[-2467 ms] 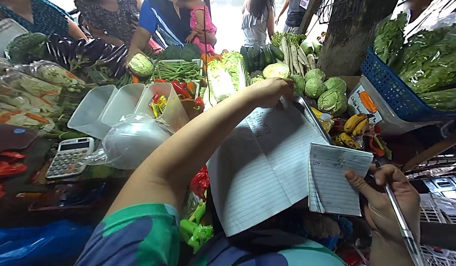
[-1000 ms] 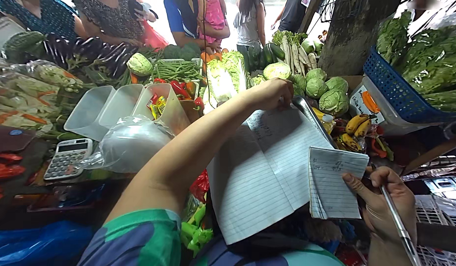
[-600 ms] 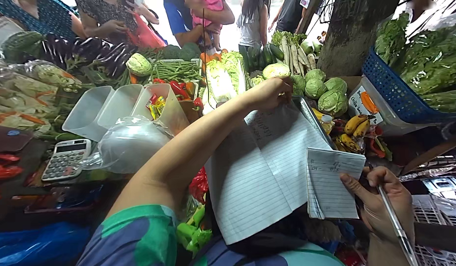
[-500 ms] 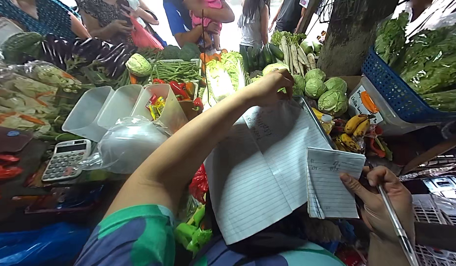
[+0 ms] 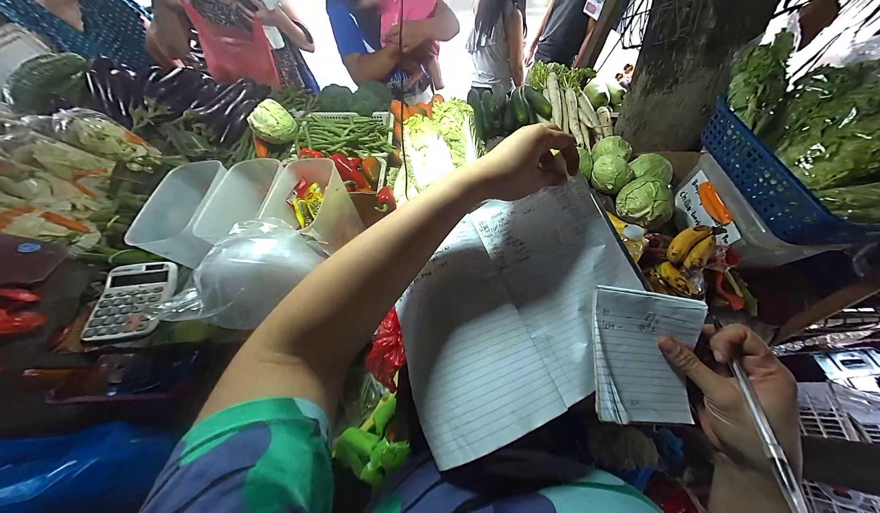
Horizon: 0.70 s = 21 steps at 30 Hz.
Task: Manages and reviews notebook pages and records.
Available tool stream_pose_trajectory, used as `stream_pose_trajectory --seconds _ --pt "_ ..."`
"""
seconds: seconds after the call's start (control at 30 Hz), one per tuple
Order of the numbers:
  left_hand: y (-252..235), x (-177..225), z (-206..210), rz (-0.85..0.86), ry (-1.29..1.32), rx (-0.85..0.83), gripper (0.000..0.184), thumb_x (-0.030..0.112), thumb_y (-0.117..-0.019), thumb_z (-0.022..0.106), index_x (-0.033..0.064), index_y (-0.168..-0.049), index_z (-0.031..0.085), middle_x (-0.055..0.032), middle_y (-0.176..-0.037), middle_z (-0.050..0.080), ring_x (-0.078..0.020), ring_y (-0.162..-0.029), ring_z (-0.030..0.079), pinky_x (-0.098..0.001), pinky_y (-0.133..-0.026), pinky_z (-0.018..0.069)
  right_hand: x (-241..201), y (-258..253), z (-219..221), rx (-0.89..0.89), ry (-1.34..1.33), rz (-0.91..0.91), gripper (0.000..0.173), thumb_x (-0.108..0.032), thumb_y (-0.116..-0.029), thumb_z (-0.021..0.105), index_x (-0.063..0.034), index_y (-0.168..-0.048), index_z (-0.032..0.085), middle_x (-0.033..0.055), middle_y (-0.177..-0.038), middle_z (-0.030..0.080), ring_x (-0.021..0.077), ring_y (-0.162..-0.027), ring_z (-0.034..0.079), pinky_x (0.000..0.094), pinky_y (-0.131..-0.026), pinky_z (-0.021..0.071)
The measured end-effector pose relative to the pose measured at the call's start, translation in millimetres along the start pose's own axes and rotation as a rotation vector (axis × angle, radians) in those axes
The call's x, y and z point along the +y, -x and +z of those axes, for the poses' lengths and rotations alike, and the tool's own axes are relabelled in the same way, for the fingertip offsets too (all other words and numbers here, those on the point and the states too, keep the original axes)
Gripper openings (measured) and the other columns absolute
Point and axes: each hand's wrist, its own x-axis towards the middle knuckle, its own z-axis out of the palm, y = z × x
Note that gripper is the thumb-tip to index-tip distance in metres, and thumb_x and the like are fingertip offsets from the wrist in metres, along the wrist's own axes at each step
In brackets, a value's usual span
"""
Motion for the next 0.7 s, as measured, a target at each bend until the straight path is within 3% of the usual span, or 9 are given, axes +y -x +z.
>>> stream_pose_trajectory --seconds 0.17,0.37,0.43,0.53,0.63,0.7 --pt "12 6 -1 -0.007 0.181 0.146 0.020 -0.003 -0.0946 0.066 -0.0011 -0.114 0.065 -0.0127 -0.121 0.064 -0.0109 -0.094 0.069 -0.0250 -0.083 0.0597 -2 -1 1 -0.013 0.019 -0.016 0.034 -0.015 -0.0752 0.089 -0.0238 -0.084 0.057 -0.0113 -0.095 0.071 -0.0004 -0.086 0.069 0.0160 -0.074 0.0594" --pt "31 15 -3 0.013 0.263 0.297 0.019 -0.002 -0.0976 0.062 -0.0029 -0.116 0.065 -0.0101 -0.118 0.066 -0.0054 -0.089 0.069 -0.0198 -0.080 0.0585 -9 -7 0 -0.039 0.079 -0.067 0.035 -0.017 -0.0747 0.089 -0.0258 -0.085 0.056 -0.0146 -0.096 0.069 -0.0032 -0.088 0.066 0.0135 -0.076 0.0573" --pt "37 15 -5 0.029 0.244 0.327 0.017 -0.002 -0.0978 0.062 -0.0019 -0.114 0.066 -0.0106 -0.120 0.066 -0.0065 -0.095 0.068 -0.0209 -0.083 0.0582 -15 -12 -3 -0.066 0.073 -0.091 0.035 -0.018 -0.0757 0.088 -0.0271 -0.086 0.056 -0.0153 -0.097 0.070 -0.0030 -0.089 0.067 0.0142 -0.078 0.0574" --pt "50 17 -6 0.049 0.070 0.322 0.021 0.000 -0.0989 0.058 0.0025 -0.117 0.069 -0.0161 -0.140 0.056 -0.0179 -0.129 0.057 -0.0309 -0.103 0.0533 -30 -23 -7 -0.128 -0.011 -0.125 0.034 -0.017 -0.0776 0.088 -0.0300 -0.087 0.058 -0.0162 -0.095 0.069 -0.0018 -0.086 0.067 0.0162 -0.076 0.0595" --pt "77 36 1 -0.066 -0.230 0.296 0.022 0.004 -0.0962 0.061 0.0044 -0.116 0.072 -0.0176 -0.135 0.060 -0.0280 -0.127 0.058 -0.0450 -0.104 0.0506 -45 -31 -6 -0.153 -0.031 -0.189 0.034 -0.016 -0.0791 0.087 -0.0309 -0.088 0.058 -0.0175 -0.099 0.069 -0.0024 -0.088 0.068 0.0154 -0.076 0.0602" --pt "107 61 23 -0.288 -0.404 0.189 0.029 0.022 -0.0981 0.066 0.0060 -0.121 0.071 -0.0163 -0.130 0.064 -0.0346 -0.120 0.061 -0.0572 -0.097 0.0499 -52 -35 3 -0.174 -0.030 -0.223 0.032 -0.017 -0.0801 0.087 -0.0309 -0.089 0.059 -0.0177 -0.101 0.069 -0.0025 -0.089 0.068 0.0149 -0.076 0.0606"
